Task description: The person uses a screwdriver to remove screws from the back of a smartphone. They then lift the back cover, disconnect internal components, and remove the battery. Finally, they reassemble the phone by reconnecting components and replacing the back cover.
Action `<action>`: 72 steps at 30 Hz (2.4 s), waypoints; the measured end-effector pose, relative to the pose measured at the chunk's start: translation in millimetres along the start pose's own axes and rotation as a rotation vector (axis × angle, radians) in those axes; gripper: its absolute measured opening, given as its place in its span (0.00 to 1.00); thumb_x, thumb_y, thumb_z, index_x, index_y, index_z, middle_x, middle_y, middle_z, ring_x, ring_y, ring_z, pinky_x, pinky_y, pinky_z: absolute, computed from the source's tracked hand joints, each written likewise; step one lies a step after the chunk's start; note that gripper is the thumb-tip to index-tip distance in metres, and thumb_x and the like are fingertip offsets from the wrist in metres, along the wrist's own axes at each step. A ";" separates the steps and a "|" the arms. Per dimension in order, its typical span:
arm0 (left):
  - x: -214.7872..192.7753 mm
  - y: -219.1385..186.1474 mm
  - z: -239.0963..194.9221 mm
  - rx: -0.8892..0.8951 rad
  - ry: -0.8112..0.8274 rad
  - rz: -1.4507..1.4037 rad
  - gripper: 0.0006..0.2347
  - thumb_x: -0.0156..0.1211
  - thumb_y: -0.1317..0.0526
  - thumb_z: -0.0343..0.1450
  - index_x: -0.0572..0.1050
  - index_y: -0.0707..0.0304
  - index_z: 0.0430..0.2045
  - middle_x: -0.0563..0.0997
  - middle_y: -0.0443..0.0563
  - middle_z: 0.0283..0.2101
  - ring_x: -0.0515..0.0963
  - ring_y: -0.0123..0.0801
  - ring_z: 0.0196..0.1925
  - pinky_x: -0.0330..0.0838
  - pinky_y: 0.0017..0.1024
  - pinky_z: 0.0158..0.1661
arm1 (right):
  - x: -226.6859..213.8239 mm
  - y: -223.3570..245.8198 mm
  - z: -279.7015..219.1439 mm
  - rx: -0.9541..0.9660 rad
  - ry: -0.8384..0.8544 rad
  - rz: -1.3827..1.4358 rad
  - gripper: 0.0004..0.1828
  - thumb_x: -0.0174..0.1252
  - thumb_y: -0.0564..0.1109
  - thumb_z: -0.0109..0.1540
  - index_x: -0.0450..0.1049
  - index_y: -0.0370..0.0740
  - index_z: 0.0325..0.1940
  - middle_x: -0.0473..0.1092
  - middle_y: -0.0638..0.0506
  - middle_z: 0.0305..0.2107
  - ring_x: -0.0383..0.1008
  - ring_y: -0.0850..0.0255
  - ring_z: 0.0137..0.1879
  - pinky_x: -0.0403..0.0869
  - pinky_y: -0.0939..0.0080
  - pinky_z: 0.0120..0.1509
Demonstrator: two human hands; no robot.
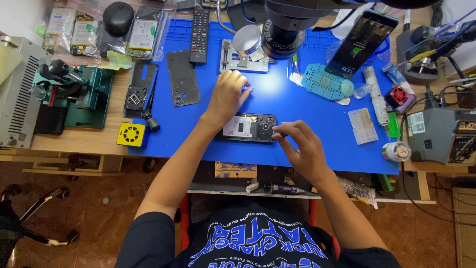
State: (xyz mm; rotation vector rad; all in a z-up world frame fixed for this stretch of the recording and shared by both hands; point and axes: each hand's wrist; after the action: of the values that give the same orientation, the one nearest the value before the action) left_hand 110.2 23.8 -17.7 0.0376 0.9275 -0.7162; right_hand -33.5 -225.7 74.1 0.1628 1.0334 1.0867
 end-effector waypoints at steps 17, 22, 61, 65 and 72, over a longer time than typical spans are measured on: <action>-46.1 -113.9 -70.8 0.026 0.007 -0.186 0.08 0.71 0.57 0.66 0.79 0.55 0.32 0.75 0.47 0.45 0.72 0.39 0.54 0.58 0.49 0.65 | -2.5 10.9 52.4 -0.407 0.713 -0.808 0.14 0.59 0.52 0.65 0.69 0.41 0.47 0.62 0.52 0.33 0.68 0.58 0.28 0.71 0.60 0.34; -38.1 -113.0 -70.8 0.019 0.006 -0.170 0.06 0.73 0.56 0.67 0.82 0.50 0.32 0.75 0.48 0.44 0.73 0.39 0.54 0.59 0.51 0.67 | -15.5 12.6 65.1 -0.548 0.862 -0.727 0.15 0.63 0.47 0.62 0.70 0.38 0.47 0.63 0.50 0.35 0.67 0.56 0.37 0.68 0.60 0.41; -23.1 -37.6 -15.1 -0.099 0.039 -0.174 0.05 0.62 0.66 0.75 0.82 0.53 0.41 0.73 0.44 0.38 0.74 0.38 0.42 0.68 0.38 0.46 | -59.7 -24.2 15.8 0.422 0.269 0.048 0.08 0.63 0.47 0.70 0.79 0.44 0.51 0.76 0.49 0.40 0.81 0.52 0.51 0.77 0.54 0.57; 6.7 -6.7 -6.2 -0.081 0.083 -0.125 0.06 0.65 0.67 0.71 0.83 0.54 0.38 0.72 0.46 0.38 0.74 0.39 0.43 0.69 0.37 0.45 | -50.9 -32.9 -5.2 0.494 0.213 0.147 0.09 0.65 0.47 0.68 0.81 0.44 0.50 0.78 0.49 0.39 0.82 0.54 0.51 0.77 0.56 0.58; -18.9 -8.4 -1.3 -0.091 0.079 -0.071 0.10 0.67 0.66 0.71 0.82 0.54 0.46 0.74 0.43 0.42 0.74 0.37 0.48 0.69 0.36 0.49 | -55.8 -21.9 -5.0 0.500 0.215 0.199 0.09 0.65 0.45 0.68 0.82 0.39 0.50 0.78 0.42 0.38 0.82 0.48 0.49 0.78 0.51 0.57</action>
State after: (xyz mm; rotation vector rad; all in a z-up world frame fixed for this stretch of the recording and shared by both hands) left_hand 97.1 28.0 -2.2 -0.0472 1.0403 -0.7414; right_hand -27.2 -282.4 93.0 0.5707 1.4978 1.0193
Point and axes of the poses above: each hand's wrist, its own z-axis towards the middle knuckle, its own x-axis out of the palm, y = z × x
